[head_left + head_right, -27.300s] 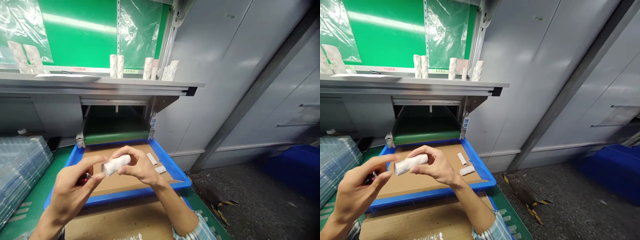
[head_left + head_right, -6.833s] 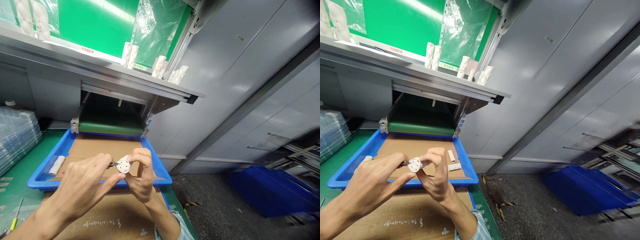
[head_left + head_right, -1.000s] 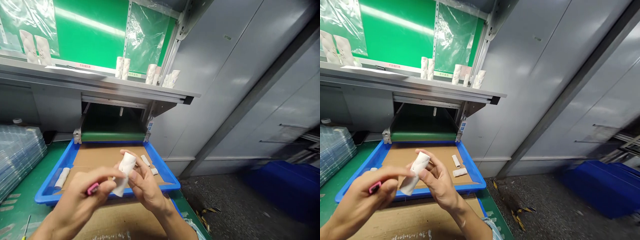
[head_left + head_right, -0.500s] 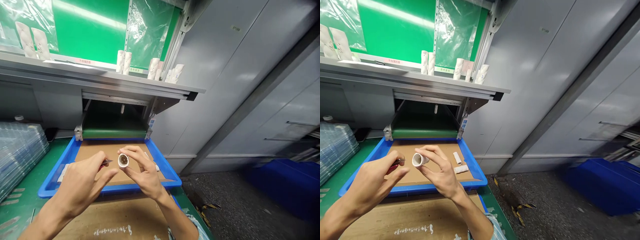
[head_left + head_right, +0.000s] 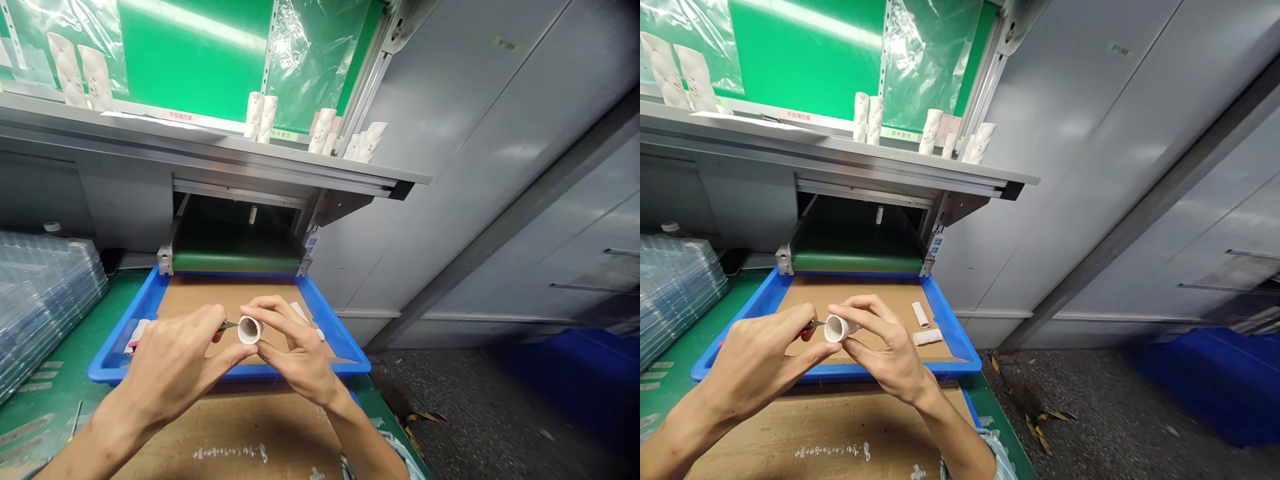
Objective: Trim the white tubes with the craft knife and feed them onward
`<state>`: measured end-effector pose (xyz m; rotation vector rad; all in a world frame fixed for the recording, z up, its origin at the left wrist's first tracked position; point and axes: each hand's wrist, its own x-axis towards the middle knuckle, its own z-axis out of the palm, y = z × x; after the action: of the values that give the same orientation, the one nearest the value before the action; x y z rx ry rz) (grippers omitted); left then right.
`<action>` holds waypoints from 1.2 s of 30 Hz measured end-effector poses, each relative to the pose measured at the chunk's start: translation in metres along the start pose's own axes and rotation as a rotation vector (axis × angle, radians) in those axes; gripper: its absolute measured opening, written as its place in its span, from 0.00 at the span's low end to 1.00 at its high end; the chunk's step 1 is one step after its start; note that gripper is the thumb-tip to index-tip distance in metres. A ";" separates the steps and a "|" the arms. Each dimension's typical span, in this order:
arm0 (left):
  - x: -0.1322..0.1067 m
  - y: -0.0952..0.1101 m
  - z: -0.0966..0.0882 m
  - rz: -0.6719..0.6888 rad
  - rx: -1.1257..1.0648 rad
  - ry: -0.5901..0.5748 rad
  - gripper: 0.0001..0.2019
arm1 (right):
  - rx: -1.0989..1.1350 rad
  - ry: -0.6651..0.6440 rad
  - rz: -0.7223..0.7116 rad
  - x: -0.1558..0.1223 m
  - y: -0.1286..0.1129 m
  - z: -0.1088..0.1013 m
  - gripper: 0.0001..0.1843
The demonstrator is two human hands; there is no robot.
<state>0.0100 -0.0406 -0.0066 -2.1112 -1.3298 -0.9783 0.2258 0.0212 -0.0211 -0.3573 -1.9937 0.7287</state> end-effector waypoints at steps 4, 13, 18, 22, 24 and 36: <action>-0.001 0.000 0.001 0.013 0.050 -0.017 0.27 | -0.022 0.001 -0.014 0.001 -0.002 -0.001 0.31; -0.002 0.002 -0.001 0.040 0.124 -0.024 0.28 | -0.052 0.002 -0.041 0.002 -0.004 -0.003 0.29; -0.002 0.004 -0.002 0.043 0.068 -0.079 0.28 | -0.057 0.012 -0.030 0.001 -0.003 -0.003 0.30; -0.001 0.004 -0.003 0.036 -0.144 -0.119 0.25 | -0.001 0.043 0.027 -0.002 0.001 0.002 0.23; -0.001 0.002 -0.004 0.000 -0.238 -0.108 0.24 | 0.116 0.078 0.106 -0.002 0.005 0.006 0.24; -0.011 0.000 0.013 0.166 -0.251 -0.056 0.16 | 0.646 0.207 0.483 0.005 0.010 0.016 0.28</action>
<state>0.0115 -0.0379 -0.0232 -2.4079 -1.0824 -1.0701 0.2092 0.0264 -0.0302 -0.5000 -1.3835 1.5162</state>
